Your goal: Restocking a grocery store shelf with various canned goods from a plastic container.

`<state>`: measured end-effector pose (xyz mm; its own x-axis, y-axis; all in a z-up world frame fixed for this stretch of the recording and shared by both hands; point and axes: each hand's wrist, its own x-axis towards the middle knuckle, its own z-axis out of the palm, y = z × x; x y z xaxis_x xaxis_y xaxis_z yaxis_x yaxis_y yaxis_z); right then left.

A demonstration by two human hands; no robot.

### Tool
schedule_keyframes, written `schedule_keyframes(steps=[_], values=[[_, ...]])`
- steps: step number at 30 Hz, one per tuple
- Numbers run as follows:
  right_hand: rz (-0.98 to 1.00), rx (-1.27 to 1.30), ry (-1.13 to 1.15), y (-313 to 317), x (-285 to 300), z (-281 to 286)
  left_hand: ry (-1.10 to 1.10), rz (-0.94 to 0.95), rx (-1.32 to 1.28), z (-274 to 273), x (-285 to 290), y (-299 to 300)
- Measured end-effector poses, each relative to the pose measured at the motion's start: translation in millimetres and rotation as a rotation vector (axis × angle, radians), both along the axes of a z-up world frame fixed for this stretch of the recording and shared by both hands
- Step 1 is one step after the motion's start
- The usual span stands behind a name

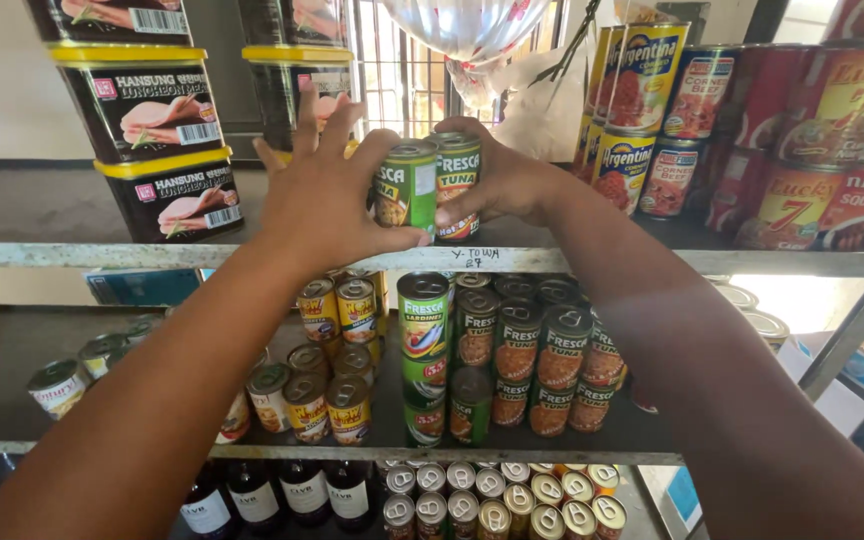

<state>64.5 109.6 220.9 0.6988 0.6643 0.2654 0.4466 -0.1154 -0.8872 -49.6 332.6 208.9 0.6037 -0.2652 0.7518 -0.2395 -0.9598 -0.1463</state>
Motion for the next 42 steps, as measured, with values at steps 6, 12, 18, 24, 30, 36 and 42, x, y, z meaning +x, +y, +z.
schedule_keyframes(steps=[6,12,18,24,30,36,42], values=[[0.084,0.042,-0.042,8,8,-7,0.011,-0.063,-0.009,5,-6,8],[0.093,0.010,-0.096,24,1,-3,-0.002,-0.174,0.000,4,-7,30],[0.096,0.068,-0.011,31,-1,-3,-0.046,-0.269,0.023,-1,0,43],[0.120,0.071,-0.100,30,3,-7,-0.006,-0.148,0.046,6,-11,34],[0.120,0.121,-0.154,30,14,-16,-0.271,-0.150,0.183,0,-10,43],[0.157,0.146,-0.258,27,25,-23,-0.467,-0.228,-0.186,2,21,69],[0.019,0.042,-0.272,26,8,-18,-0.554,-0.032,-0.152,38,46,72]])
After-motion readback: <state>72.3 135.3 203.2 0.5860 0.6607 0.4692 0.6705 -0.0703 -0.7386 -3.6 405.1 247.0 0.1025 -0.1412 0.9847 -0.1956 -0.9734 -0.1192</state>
